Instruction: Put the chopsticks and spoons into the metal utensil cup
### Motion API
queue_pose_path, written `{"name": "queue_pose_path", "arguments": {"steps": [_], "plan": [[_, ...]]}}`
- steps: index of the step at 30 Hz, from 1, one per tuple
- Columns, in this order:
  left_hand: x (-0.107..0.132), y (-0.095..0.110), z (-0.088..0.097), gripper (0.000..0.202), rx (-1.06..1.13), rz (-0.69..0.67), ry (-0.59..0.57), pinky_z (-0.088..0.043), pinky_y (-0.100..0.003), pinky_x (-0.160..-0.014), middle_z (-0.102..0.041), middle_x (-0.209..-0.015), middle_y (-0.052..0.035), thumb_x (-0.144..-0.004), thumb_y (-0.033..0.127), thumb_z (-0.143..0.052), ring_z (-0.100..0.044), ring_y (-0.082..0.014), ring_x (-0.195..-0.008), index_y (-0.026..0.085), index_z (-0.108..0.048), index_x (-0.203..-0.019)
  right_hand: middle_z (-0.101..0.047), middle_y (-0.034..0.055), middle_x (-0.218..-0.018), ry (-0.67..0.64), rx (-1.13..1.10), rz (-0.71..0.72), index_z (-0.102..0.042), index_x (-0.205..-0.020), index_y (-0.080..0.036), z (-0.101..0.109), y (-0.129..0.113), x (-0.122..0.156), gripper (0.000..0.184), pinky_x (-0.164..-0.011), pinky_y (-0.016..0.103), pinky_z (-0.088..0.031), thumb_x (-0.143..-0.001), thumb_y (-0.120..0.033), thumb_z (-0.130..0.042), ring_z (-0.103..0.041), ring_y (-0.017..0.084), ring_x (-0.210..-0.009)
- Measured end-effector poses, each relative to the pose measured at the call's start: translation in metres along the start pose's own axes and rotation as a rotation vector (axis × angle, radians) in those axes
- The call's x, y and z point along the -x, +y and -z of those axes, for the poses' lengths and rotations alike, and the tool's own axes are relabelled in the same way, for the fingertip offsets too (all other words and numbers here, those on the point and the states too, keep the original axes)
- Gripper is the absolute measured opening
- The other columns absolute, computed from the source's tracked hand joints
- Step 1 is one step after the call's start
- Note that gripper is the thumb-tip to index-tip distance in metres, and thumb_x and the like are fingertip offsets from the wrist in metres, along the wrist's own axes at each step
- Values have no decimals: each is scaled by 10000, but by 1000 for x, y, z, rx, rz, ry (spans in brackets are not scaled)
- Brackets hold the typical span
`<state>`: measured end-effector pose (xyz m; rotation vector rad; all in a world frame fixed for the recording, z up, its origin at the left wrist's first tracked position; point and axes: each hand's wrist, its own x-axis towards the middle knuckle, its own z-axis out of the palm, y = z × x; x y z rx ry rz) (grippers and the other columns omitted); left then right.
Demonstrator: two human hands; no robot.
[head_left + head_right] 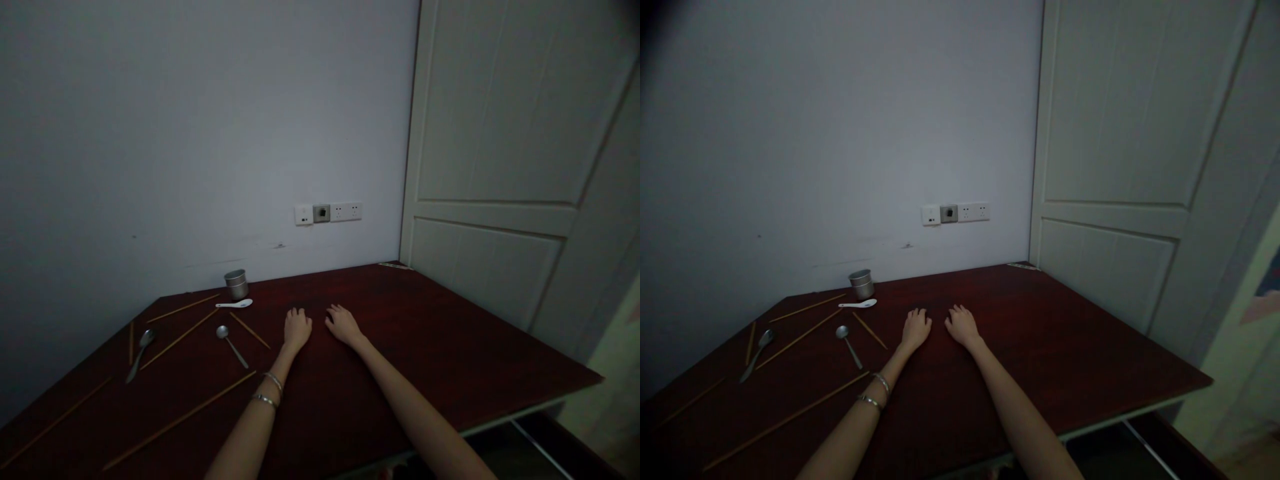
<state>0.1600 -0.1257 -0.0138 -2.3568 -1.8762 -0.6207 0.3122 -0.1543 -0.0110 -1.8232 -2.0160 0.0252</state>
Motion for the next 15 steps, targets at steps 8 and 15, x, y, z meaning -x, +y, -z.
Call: {"name": "queue_pose_path", "arguments": {"steps": [8, 15], "plan": [[0, -5, -1, 410, 19, -19, -30, -283, -337, -964, -483, -1241, -168, -823, 259, -364, -397, -257, -1168, 84, -517, -1160, -460, 146, -1295, -9, 23, 33, -521, -1197, -60, 2, 3, 2, 467, -1008, 318, -281, -837, -310, -361, -367, 231, -1236], [4, -6, 1, 433, 43, -34, -68, -247, -339, -1007, -437, -1303, -160, -828, 269, -362, -347, -247, -1235, 92, -496, -1200, -470, 171, -1279, 2, 15, 48, -541, -1170, -42, 3, 1, 3, 446, -1009, 333, -281, -834, -281, -372, -392, 246, -1218]]}}
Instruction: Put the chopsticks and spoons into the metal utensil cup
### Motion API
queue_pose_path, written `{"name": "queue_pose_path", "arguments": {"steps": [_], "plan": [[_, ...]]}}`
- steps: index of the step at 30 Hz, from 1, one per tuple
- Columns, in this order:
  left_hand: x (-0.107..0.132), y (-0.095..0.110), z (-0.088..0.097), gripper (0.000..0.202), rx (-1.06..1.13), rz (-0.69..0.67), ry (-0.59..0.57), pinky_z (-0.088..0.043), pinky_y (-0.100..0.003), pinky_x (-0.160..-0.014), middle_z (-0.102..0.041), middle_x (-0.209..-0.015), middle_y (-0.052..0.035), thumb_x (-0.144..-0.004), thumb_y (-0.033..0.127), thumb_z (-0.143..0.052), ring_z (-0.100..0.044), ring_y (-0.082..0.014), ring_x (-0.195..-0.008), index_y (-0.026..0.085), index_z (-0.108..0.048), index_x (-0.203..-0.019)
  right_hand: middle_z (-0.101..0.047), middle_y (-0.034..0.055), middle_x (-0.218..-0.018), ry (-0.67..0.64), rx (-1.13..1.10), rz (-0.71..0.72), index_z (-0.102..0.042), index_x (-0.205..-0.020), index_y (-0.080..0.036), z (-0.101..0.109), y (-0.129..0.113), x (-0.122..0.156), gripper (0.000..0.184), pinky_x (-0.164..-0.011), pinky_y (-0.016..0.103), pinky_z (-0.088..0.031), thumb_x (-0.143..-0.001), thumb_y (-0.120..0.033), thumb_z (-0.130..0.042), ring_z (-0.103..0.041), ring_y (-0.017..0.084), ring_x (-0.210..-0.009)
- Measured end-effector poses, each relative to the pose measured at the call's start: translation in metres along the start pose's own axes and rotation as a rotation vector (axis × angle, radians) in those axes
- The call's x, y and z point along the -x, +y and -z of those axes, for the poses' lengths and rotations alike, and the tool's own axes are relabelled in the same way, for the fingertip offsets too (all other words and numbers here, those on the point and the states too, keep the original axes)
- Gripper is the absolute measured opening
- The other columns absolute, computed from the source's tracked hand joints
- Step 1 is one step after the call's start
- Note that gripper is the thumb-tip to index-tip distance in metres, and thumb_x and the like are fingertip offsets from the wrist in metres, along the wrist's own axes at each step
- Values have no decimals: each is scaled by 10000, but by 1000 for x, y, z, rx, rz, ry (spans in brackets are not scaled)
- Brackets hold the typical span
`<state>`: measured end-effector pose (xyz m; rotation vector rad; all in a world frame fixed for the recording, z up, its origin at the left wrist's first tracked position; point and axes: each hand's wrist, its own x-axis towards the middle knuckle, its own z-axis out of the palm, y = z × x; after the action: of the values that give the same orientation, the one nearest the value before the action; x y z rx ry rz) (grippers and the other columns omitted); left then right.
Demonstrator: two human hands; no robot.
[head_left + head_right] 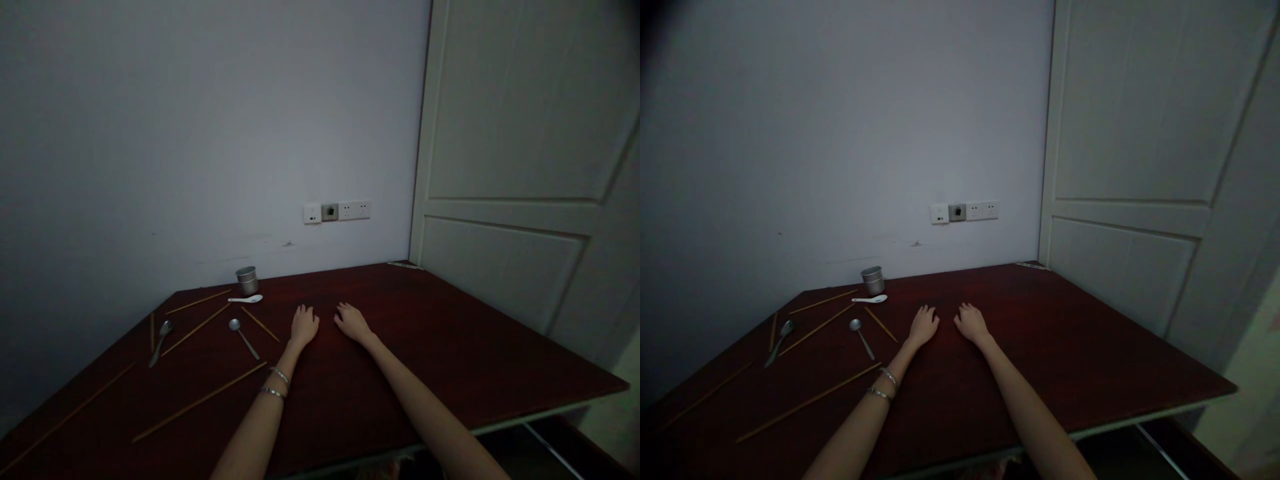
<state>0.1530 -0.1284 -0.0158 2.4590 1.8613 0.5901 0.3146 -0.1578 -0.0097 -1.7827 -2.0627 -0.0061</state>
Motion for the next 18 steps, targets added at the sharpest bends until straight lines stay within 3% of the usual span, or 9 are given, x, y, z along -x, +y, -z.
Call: {"name": "queue_pose_path", "arguments": {"steps": [14, 18], "plan": [[8, 5, 2, 412, 74, 6, -2, -228, -399, -1018, -412, -1295, -225, -819, 225, -370, -317, -289, -1249, 45, -495, -1167, -486, 189, -1258, 3, 9, 29, -553, -1149, -32, -7, 5, -2, 432, -1009, 353, -288, -828, -274, -392, -404, 264, -1207], [8, 10, 20, 376, 165, -14, -19, -310, -360, -974, -486, -1243, -174, -765, 161, -449, -418, -258, -1175, 104, -536, -1126, -495, 180, -1249, 36, -64, 56, -518, -1184, -36, -5, 5, -6, 432, -1003, 340, -301, -806, -219, -416, -423, 241, -1189]]}}
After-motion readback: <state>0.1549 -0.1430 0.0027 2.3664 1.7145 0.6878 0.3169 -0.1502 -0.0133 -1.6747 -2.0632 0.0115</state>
